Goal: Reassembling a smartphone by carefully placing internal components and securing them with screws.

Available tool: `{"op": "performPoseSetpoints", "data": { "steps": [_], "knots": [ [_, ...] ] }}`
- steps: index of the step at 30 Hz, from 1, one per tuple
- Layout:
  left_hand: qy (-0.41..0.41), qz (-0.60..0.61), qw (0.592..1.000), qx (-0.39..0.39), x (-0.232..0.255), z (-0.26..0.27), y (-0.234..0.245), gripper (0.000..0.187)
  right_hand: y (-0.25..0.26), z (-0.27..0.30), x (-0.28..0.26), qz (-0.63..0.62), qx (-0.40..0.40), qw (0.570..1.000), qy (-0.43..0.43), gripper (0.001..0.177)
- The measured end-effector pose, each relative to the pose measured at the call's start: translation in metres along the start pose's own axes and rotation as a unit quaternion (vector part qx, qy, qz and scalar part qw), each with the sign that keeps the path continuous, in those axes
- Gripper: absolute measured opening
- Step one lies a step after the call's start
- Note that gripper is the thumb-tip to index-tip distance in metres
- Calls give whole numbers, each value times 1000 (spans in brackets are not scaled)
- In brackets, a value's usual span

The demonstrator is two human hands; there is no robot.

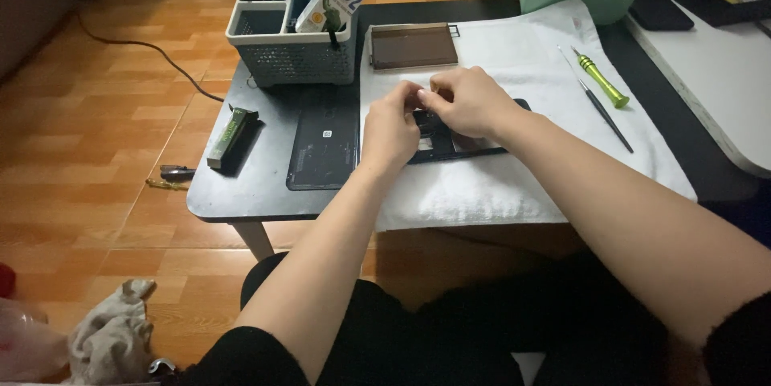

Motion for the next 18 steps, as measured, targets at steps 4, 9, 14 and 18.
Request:
{"op": "performPoseSetpoints", "data": {
  "steps": [4, 9, 14, 18],
  "knots": [
    [-7, -15, 1000, -4, 5, 0, 2, 38, 8, 4, -21, 55, -11, 998, -9, 34],
    [8, -34, 999, -16, 5, 1, 1, 39, 4, 4, -23, 96, -67, 993, -5, 25],
    [20, -38, 999, -19, -5, -3, -3, 38, 7, 6, -37, 108, -112, 988, -2, 24],
    [20, -40, 999, -21, -3, -2, -2, 38, 11, 16, -39, 137, -121, 982, -56, 37]
  ]
}}
Point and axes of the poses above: each hand's wrist, its own z-axis away from the middle knuckle, its own y-axis out of the back of the hand, x = y × z, the point moved 9 cm from there along -z, towards the middle knuckle, and after that the axes turned 2 degrees about -x, right-handed, at the moved point
